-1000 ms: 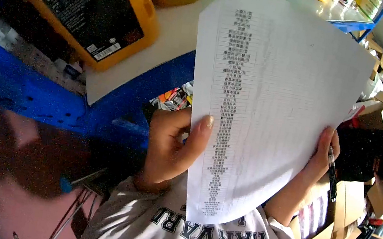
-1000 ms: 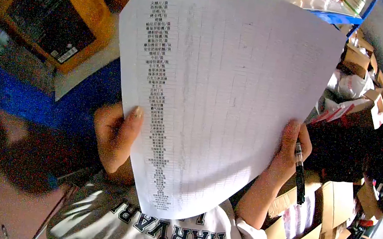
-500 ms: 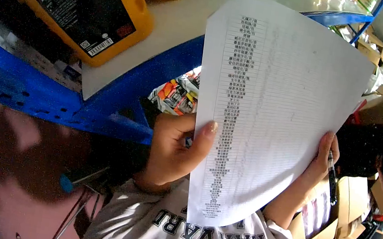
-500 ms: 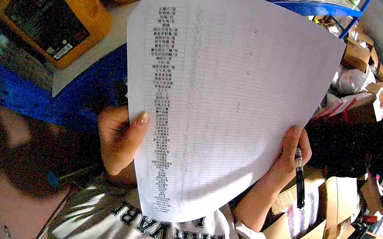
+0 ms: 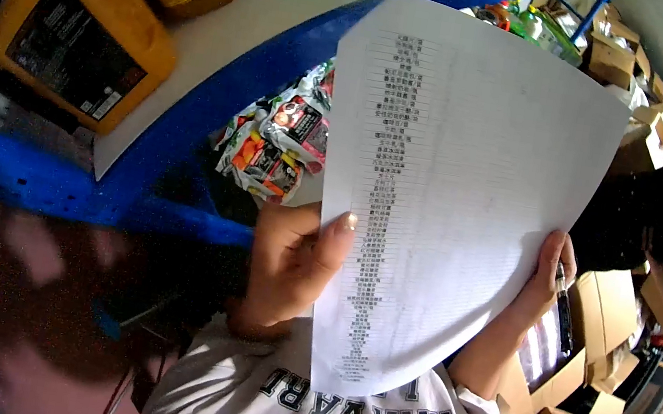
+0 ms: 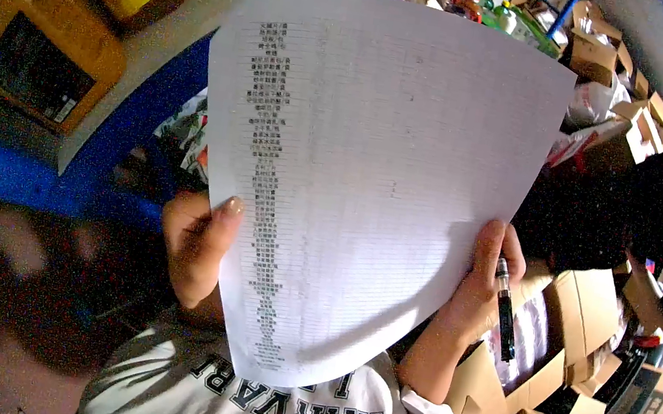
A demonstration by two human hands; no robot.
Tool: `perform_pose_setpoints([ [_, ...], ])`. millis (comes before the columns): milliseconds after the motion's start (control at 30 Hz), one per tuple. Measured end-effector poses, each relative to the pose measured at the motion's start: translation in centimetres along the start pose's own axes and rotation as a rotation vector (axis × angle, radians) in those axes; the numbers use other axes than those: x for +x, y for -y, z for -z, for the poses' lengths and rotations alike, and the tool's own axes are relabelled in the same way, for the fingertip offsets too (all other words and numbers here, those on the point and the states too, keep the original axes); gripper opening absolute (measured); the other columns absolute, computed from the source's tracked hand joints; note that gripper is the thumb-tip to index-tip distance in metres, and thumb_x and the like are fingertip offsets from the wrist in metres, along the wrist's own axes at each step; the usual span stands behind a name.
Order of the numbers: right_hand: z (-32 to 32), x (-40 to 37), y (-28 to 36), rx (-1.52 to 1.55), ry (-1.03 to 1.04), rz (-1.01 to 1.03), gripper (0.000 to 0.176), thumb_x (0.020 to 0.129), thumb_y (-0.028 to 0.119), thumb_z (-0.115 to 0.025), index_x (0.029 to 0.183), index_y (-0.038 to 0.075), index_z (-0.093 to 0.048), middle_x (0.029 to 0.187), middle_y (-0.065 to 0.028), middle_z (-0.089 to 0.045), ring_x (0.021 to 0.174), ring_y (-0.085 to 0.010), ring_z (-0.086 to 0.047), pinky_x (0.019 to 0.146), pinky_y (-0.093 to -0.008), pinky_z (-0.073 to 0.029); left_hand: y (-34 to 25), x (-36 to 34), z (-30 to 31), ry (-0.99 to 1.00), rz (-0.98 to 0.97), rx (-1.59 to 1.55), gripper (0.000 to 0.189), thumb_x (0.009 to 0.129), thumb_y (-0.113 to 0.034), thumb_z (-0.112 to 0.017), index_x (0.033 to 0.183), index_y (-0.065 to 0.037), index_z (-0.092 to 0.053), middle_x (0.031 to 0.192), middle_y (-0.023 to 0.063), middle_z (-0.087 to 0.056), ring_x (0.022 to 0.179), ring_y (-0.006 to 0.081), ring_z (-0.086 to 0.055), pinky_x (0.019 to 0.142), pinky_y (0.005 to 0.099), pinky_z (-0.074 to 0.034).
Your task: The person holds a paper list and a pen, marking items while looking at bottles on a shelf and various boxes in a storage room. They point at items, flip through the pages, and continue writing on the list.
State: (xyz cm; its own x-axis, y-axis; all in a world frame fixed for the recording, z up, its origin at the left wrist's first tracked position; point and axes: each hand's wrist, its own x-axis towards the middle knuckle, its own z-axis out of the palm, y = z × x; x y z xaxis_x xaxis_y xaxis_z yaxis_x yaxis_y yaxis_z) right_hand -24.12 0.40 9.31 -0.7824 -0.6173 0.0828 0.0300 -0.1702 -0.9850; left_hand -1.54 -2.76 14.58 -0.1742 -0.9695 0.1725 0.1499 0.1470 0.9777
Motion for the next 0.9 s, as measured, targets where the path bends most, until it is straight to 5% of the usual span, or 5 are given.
perform_pose_setpoints([
  [233, 0.1, -2.0, 0.4, -0.107, -0.106, 0.042, 0.021, 0.081, 0.017, -0.054, 0.065, 0.004, -0.052, 0.060, 0.0069, -0.040, 0.058, -0.0018, -0.032, 0.052, -0.0158, -0.023, 2.1, -0.1, 0.8, 0.051, 0.117, -0.014, 0.035, 0.083, -0.018, -0.048, 0.054, 0.001, -0.043, 0.045, -0.0035, -0.038, 0.044, 0.0017, -0.028, 0.040, 0.0212, -0.019],
  [433, 2.3, -2.6, -0.2, -0.103, 0.001, 0.083, 0.027, 0.083, 0.020, -0.051, 0.062, 0.005, -0.048, 0.058, 0.0061, -0.035, 0.055, -0.0031, -0.027, 0.051, -0.0176, -0.021, 2.0, 0.4, 1.5, 0.205, 0.218, 0.016, 0.035, 0.084, -0.018, -0.048, 0.055, 0.001, -0.043, 0.048, -0.0045, -0.037, 0.046, 0.0016, -0.027, 0.041, 0.0209, -0.019],
  [767, 0.9, -2.3, -0.5, -0.103, -0.125, -0.014, 0.023, 0.082, 0.020, -0.052, 0.064, 0.005, -0.049, 0.060, 0.0065, -0.037, 0.058, -0.0031, -0.029, 0.052, -0.0177, -0.023, 2.5, -1.5, -0.2, 0.066, 0.210, -0.067, 0.029, 0.085, -0.019, -0.046, 0.067, 0.003, -0.050, 0.054, -0.0043, -0.043, 0.051, 0.0008, -0.032, 0.044, 0.0183, -0.024],
  [900, 1.9, -1.6, -0.8, -0.077, -0.055, -0.089, 0.020, 0.081, 0.020, -0.053, 0.069, 0.004, -0.052, 0.064, 0.0063, -0.040, 0.062, -0.0028, -0.033, 0.056, -0.0153, -0.025, 1.7, -1.7, -0.9, -0.016, 0.208, -0.033, 0.032, 0.084, -0.019, -0.047, 0.061, 0.002, -0.047, 0.050, -0.0043, -0.042, 0.047, 0.0011, -0.030, 0.042, 0.0193, -0.023],
])
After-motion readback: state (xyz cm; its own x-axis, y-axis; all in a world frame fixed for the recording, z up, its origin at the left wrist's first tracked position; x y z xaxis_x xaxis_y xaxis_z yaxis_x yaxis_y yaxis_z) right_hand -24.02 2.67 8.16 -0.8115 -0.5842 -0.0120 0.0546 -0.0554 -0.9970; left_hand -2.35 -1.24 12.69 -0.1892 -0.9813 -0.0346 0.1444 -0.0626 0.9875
